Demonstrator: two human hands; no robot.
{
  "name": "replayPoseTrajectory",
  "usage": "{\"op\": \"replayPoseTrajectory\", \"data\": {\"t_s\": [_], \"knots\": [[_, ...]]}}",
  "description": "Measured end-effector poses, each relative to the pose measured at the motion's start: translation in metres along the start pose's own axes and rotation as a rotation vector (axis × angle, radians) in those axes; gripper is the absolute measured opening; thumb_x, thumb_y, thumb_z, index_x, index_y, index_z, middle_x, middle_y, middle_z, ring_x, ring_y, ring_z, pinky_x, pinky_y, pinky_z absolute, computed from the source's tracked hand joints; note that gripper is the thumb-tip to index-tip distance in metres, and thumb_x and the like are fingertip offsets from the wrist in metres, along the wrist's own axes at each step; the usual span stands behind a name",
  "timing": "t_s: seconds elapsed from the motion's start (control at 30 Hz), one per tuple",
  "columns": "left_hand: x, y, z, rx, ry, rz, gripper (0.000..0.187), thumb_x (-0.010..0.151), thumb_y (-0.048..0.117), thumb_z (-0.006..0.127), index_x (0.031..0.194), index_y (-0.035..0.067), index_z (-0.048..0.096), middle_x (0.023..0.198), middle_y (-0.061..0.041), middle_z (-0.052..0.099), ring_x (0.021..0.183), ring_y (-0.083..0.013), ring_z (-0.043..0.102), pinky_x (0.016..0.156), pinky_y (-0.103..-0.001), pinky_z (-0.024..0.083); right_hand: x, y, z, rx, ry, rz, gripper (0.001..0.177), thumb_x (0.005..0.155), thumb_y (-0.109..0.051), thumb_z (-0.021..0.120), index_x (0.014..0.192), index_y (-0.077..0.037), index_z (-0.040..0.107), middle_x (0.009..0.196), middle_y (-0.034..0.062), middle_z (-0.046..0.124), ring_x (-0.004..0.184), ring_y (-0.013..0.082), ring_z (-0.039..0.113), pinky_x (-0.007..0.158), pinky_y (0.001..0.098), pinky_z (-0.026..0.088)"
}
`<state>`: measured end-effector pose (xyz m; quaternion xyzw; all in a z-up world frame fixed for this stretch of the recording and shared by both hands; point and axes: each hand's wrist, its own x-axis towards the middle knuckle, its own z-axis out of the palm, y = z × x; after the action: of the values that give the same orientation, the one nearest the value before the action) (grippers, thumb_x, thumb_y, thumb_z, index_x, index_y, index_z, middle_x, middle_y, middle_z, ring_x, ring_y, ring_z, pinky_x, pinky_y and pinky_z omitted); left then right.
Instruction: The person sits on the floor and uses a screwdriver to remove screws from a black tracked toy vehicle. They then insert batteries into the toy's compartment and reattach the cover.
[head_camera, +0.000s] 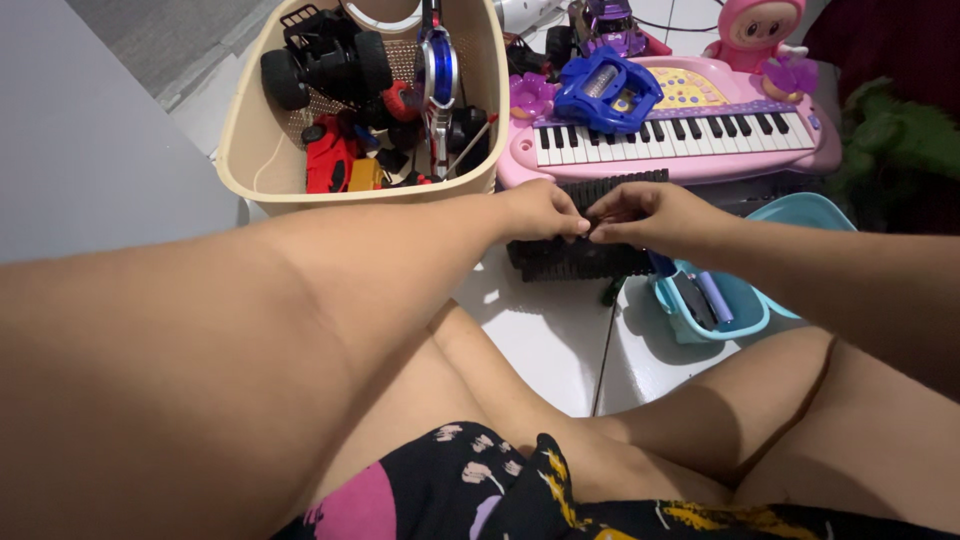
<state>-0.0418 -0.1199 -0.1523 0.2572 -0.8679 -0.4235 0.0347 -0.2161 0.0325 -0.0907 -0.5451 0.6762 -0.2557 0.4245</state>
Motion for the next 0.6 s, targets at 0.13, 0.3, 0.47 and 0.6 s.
{"op": "replayPoseTrajectory", "data": {"t_s": [0.13,0.3,0.47,0.6], "knots": [[0.0021,-0.0057,0.0014,-0.032,0.049,0.012,0.031,0.081,0.037,0.082,0.098,0.011,0.082,0.090,-0.004,0.079,0.085,-0.0134,0.071,0.081,-0.030,0.056,0.0016,0.0002,-0.0015,0.034,-0.052,-0.035,0.037,0.089,-0.023,0.071,0.123,-0.011,0.071,0.108,-0.0016,0.074,0.094,0.0057,0.062,0.080,0.0238,0.048],[0.0026,-0.0058,0.0023,-0.080,0.059,-0.024,0.032,0.078,0.036,0.084,0.097,0.010,0.083,0.091,-0.005,0.080,0.085,-0.0140,0.071,0.081,-0.031,0.056,0.0069,0.0015,-0.0082,0.019,-0.131,-0.014,0.037,0.097,-0.033,0.058,0.115,-0.005,0.074,0.101,0.0022,0.080,0.082,0.0112,0.059,0.079,0.0247,0.049],[0.0074,-0.0029,-0.0005,-0.129,-0.016,-0.100,0.034,0.081,0.038,0.082,0.099,0.010,0.081,0.091,-0.005,0.078,0.082,-0.0165,0.069,0.079,-0.034,0.058,0.0081,-0.0010,-0.0074,-0.017,-0.104,0.052,0.036,0.097,-0.036,0.063,0.106,-0.005,0.078,0.091,0.0001,0.073,0.075,0.0101,0.053,0.072,0.0253,0.045],[0.0086,-0.0048,-0.0020,0.028,0.019,-0.044,0.036,0.081,0.042,0.081,0.102,0.013,0.082,0.097,-0.007,0.079,0.092,-0.0175,0.072,0.087,-0.033,0.056,0.0067,-0.0019,-0.0071,-0.105,-0.068,0.072,0.035,0.099,-0.037,0.064,0.104,-0.006,0.080,0.083,0.0025,0.066,0.074,0.0104,0.052,0.068,0.0273,0.042]]}}
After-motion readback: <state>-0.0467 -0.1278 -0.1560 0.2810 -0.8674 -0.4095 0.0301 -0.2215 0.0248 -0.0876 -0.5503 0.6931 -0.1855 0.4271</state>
